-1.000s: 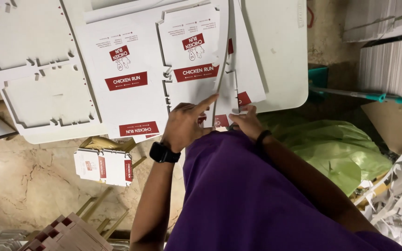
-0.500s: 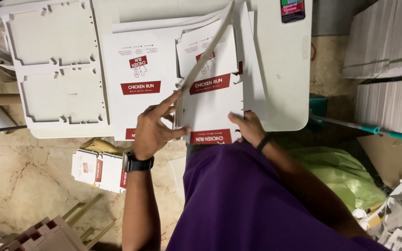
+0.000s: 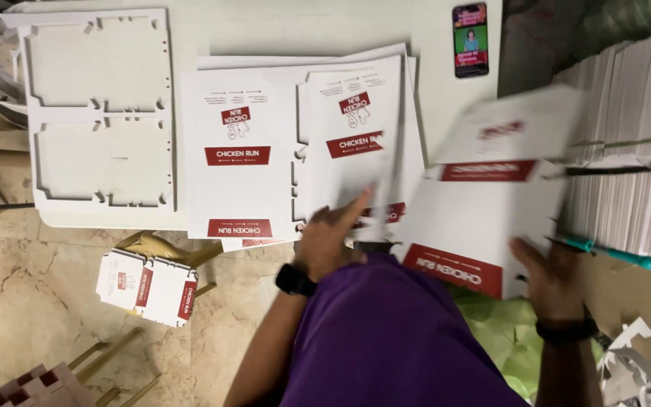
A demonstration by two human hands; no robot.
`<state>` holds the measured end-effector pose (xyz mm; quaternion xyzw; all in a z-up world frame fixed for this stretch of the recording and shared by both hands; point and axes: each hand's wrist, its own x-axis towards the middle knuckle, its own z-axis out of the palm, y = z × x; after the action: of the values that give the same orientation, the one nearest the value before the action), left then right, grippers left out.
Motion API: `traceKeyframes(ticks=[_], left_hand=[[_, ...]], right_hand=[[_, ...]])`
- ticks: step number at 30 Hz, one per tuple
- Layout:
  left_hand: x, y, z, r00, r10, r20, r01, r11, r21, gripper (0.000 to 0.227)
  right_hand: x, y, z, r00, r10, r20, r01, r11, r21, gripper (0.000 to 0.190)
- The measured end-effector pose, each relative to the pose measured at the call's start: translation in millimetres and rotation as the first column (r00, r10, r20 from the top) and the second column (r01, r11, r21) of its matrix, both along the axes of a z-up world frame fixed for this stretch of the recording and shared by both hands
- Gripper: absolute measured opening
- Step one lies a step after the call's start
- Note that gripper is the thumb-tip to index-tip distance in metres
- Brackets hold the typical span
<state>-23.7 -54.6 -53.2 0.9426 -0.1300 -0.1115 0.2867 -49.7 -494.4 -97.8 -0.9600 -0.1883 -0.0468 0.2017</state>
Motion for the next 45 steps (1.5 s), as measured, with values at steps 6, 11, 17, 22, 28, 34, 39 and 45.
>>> traceKeyframes(ticks=[6, 11, 17, 22, 28, 34, 39, 45], left_hand=[[-51, -12, -9, 0.930, 0.033, -0.366, -0.018, 0.999, 0.046, 0.081], [-77, 9, 4, 0.714, 0.382, -0.587, -0.584, 0.787, -0.198, 0.052], [-50, -2, 12, 0.751, 0.351, -0.560, -0.610, 0.693, -0.384, 0.059], [-35, 14, -1, 0.720, -0.090, -0.688, -0.690, -0.197, -0.696, 0.103], [-109, 57, 101, 0.646, 0.414, -0.642, -0.554, -0.325, -0.767, 0.055], [-214, 84, 119, 0.351, 0.748, -0.563, -0.471, -0.379, -0.796, 0.055], [-289, 126, 77, 0.192, 0.766, -0.613, -0.382, -0.517, -0.766, 0.057], [-363, 246, -2, -0.211, 0.673, -0.709, -0.529, -0.689, -0.496, 0.040]], right_hand=[[-55, -21, 47, 0.571, -0.699, -0.430, 0.799, 0.593, 0.097, 0.024], [-38, 48, 135, 0.605, -0.719, -0.343, 0.766, 0.409, 0.496, 0.066], [-42, 34, 108, 0.860, 0.010, 0.510, 0.034, 0.997, -0.076, 0.020], [10, 108, 143, 0.665, -0.267, -0.698, 0.718, 0.486, 0.498, 0.032], [75, 214, 166, 0.720, 0.413, -0.558, -0.066, 0.841, 0.537, 0.048], [73, 320, 144, 0.259, 0.717, -0.648, -0.142, 0.692, 0.708, 0.057], [43, 442, 134, 0.021, 0.673, -0.740, -0.383, 0.689, 0.615, 0.060], [-55, 616, 41, 0.000, 0.518, -0.855, -0.372, 0.794, 0.481, 0.054]])
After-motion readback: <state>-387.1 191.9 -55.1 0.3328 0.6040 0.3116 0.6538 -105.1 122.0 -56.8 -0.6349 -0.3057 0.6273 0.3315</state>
